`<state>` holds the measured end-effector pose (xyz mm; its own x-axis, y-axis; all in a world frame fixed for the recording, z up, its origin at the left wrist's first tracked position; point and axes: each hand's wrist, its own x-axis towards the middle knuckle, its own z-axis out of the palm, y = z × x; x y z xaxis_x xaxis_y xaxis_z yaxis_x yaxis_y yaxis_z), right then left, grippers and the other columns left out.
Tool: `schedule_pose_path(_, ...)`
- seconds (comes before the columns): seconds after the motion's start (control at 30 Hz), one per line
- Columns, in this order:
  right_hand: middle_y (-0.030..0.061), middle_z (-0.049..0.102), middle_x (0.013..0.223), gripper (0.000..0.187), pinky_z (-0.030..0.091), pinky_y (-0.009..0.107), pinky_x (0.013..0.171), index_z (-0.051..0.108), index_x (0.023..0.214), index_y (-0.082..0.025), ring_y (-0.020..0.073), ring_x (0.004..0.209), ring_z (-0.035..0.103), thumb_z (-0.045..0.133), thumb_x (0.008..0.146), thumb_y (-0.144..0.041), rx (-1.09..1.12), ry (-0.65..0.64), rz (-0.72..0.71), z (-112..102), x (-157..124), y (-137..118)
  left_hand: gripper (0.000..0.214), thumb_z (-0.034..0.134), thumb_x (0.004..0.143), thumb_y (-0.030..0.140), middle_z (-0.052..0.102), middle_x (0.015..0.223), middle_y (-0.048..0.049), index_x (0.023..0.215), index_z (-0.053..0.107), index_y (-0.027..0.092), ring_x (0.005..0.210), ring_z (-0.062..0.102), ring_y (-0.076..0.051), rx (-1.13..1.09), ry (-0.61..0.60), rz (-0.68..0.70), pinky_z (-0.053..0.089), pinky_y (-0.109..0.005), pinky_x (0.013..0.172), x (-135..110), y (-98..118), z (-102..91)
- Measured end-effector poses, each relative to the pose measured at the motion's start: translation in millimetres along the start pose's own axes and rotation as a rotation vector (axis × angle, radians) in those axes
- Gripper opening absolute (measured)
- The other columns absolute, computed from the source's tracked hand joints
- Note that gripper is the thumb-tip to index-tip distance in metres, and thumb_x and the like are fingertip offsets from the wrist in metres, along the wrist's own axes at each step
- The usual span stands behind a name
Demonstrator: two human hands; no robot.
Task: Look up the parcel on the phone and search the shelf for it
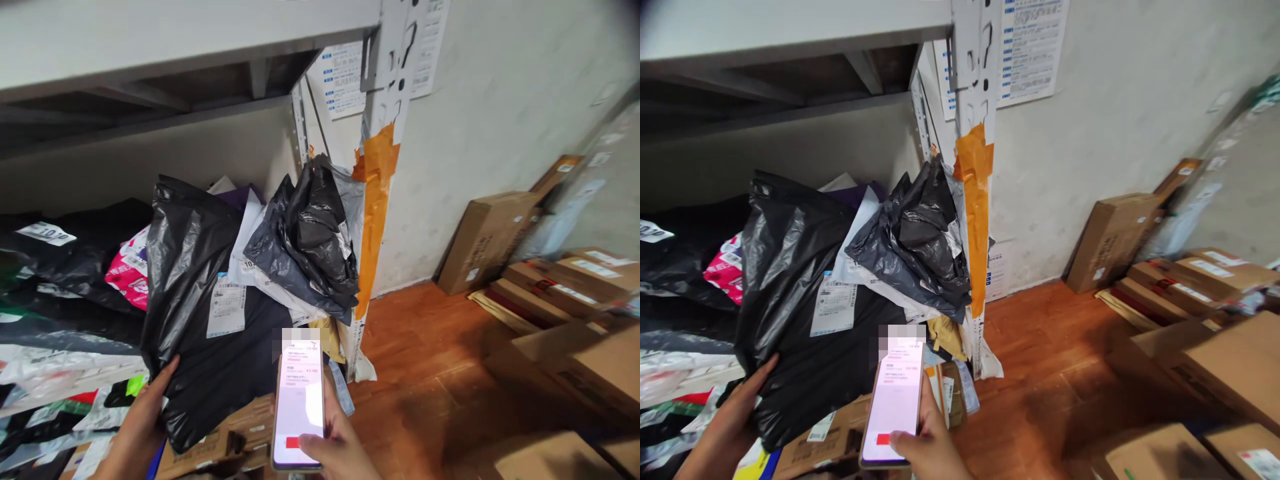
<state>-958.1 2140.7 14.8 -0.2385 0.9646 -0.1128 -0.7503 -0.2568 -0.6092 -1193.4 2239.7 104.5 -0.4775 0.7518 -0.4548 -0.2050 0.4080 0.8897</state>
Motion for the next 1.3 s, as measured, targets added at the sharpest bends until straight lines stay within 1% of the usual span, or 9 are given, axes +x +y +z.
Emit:
schedule_pose_path(0.17,0.0071,0.069,0.113,0.11,0.047,0.037,0.09,0.014,0.147,-0.025,0.0243,0.101,0.066,0.081,0.06,-0.021,-0.012,-0.009,-0.009,1,-1,-1,0.026,0.064,0.074,0.029,0.065,0.055,-0.0022,0.097,0.067,0.016,0.058,0.066,-0.024,0.136,0.03,0.032,0.057,-0.035,0.064,12,-1,-6.4)
schedule_pose_path(0.3,0.0077,0.069,0.115,0.113,0.046,0.037,0.092,0.012,0.149,-0.024,0.025,0.103,0.065,0.082,0.061,-0.027,-0.017,-0.035,-0.029,-4,0,2,0.038,0.067,0.063,0.052,0.056,0.049,-0.0007,0.084,0.059,0.021,0.058,0.062,-0.03,0.667,0.127,0.285,0.049,-0.038,0.059,22,6,-17.5)
schedule_pose_path(0.43,0.0109,0.067,0.118,0.117,0.047,0.037,0.088,0.005,0.148,-0.022,0.0262,0.102,0.066,0.083,0.062,-0.034,-0.058,-0.05,-0.008,-12,1,6,0.061,0.057,0.061,0.066,0.058,0.062,-0.0036,0.1,0.051,0.02,0.063,0.061,-0.032,1.006,0.195,0.538,0.046,-0.038,0.062,18,18,-18.4)
schedule_pose_path(0.6,0.0132,0.065,0.121,0.115,0.047,0.037,0.087,0.002,0.146,-0.021,0.0259,0.101,0.066,0.081,0.065,-0.041,-0.135,-0.102,-0.018,-17,5,7,0.095,0.051,0.066,0.073,0.064,0.098,-0.0161,0.137,0.031,0.013,0.08,0.066,-0.034,0.932,0.208,0.573,0.05,-0.04,0.072,7,25,0.4)
schedule_pose_path(0.73,0.0135,0.066,0.119,0.113,0.047,0.038,0.087,0.004,0.145,-0.022,0.0267,0.102,0.066,0.081,0.064,-0.043,-0.126,-0.114,-0.011,-18,5,6,0.106,0.051,0.063,0.078,0.057,0.121,-0.0276,0.139,0.028,0.008,0.106,0.06,-0.045,0.939,0.255,0.55,0.048,-0.045,0.082,6,30,10.8)
schedule_pose_path(0.9,0.0177,0.058,0.133,0.116,0.047,0.043,0.09,0.001,0.145,-0.024,0.0308,0.113,0.062,0.081,0.063,-0.045,-0.115,-0.121,-0.026,-24,4,8,0.093,0.049,0.067,0.074,0.063,0.114,-0.0276,0.132,0.039,0.008,0.107,0.059,-0.046,1.005,0.19,0.544,0.046,-0.046,0.085,12,33,10.8)
schedule_pose_path(1.03,0.018,0.058,0.133,0.117,0.046,0.044,0.092,0.0,0.146,-0.022,0.031,0.115,0.061,0.081,0.065,-0.044,-0.134,-0.124,-0.007,-29,1,8,0.063,0.049,0.064,0.07,0.07,0.097,-0.0251,0.094,0.061,0.016,0.103,0.06,-0.049,0.989,0.161,0.568,0.047,-0.047,0.081,22,30,9.7)
schedule_pose_path(1.13,0.0151,0.063,0.126,0.116,0.046,0.042,0.092,0.001,0.146,-0.022,0.03,0.111,0.062,0.08,0.064,-0.045,-0.141,-0.116,-0.014,-30,-1,4,0.047,0.052,0.061,0.066,0.072,0.084,-0.0199,0.074,0.061,0.022,0.098,0.063,-0.045,0.934,0.149,0.564,0.049,-0.044,0.077,25,29,10.2)
schedule_pose_path(1.3,0.0137,0.064,0.125,0.108,0.046,0.041,0.093,0.013,0.146,-0.023,0.0293,0.108,0.064,0.08,0.064,-0.044,-0.148,-0.14,-0.03,-29,0,-8,0.043,0.052,0.06,0.062,0.073,0.077,-0.0139,0.068,0.063,0.022,0.094,0.066,-0.04,0.823,0.137,0.552,0.05,-0.04,0.075,16,25,10.8)
